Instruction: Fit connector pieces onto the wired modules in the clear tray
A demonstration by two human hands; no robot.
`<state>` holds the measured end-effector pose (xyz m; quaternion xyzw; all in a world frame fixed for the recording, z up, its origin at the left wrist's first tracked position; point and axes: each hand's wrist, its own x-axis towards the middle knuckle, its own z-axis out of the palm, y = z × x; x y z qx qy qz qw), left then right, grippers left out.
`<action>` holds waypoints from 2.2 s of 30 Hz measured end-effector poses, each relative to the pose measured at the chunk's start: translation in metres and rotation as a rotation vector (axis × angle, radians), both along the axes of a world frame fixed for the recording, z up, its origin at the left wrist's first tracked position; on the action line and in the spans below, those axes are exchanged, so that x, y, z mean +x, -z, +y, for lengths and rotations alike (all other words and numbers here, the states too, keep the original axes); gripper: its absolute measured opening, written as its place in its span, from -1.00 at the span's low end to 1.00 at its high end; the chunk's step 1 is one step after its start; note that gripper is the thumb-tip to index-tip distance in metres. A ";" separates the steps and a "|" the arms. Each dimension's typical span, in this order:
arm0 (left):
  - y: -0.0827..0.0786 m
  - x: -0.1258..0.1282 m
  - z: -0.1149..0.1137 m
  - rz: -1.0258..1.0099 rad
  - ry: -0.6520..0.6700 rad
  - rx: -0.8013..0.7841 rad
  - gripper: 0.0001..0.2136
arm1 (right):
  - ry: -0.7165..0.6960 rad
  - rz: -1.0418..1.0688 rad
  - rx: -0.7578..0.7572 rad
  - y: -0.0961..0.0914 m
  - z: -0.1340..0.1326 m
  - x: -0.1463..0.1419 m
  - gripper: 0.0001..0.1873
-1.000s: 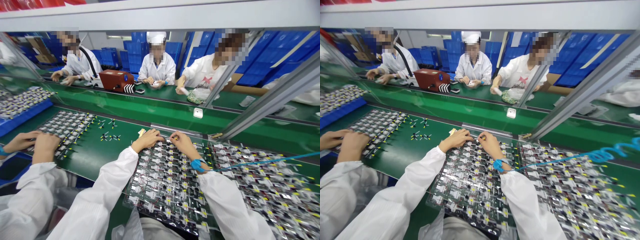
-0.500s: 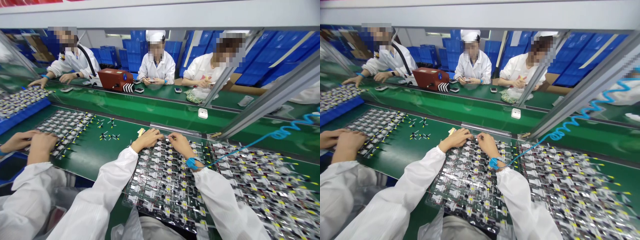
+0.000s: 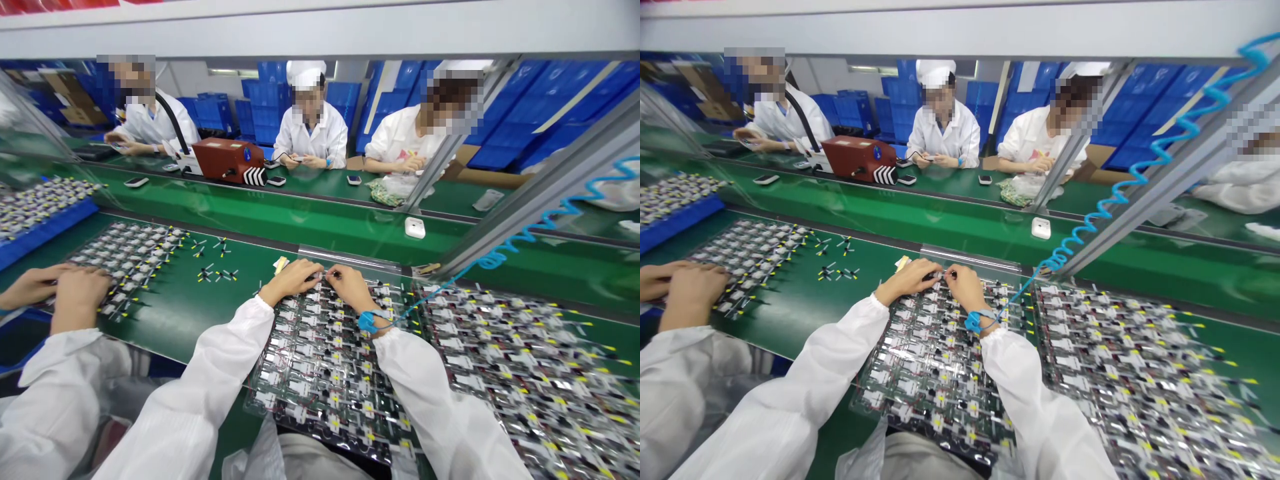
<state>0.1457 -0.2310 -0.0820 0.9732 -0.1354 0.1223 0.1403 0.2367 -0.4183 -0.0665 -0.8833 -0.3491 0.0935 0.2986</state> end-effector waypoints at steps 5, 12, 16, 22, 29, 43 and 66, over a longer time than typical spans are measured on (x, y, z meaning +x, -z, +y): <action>0.008 0.001 0.002 -0.010 -0.005 -0.073 -0.73 | 0.005 -0.003 -0.003 0.004 0.002 0.000 -0.84; 0.010 0.003 0.002 -0.011 -0.023 -0.076 -0.73 | -0.024 0.000 0.002 0.005 0.001 0.000 -0.83; 0.010 0.004 0.002 -0.001 -0.024 -0.080 -0.73 | -0.014 -0.004 -0.008 0.006 0.002 0.000 -0.82; 0.009 0.005 0.001 0.012 -0.021 -0.080 -0.74 | -0.003 -0.004 -0.030 0.007 0.004 0.000 -0.81; 0.011 0.008 0.002 0.025 0.007 -0.095 -0.75 | -0.015 0.004 -0.040 0.004 0.004 -0.002 -0.81; 0.009 0.007 0.001 0.031 0.053 -0.069 -0.75 | -0.024 0.016 -0.047 0.005 0.006 0.000 -0.81; -0.009 -0.014 0.040 -0.031 -0.225 -0.108 -0.74 | 0.020 -0.144 -0.153 -0.025 -0.011 -0.001 -0.70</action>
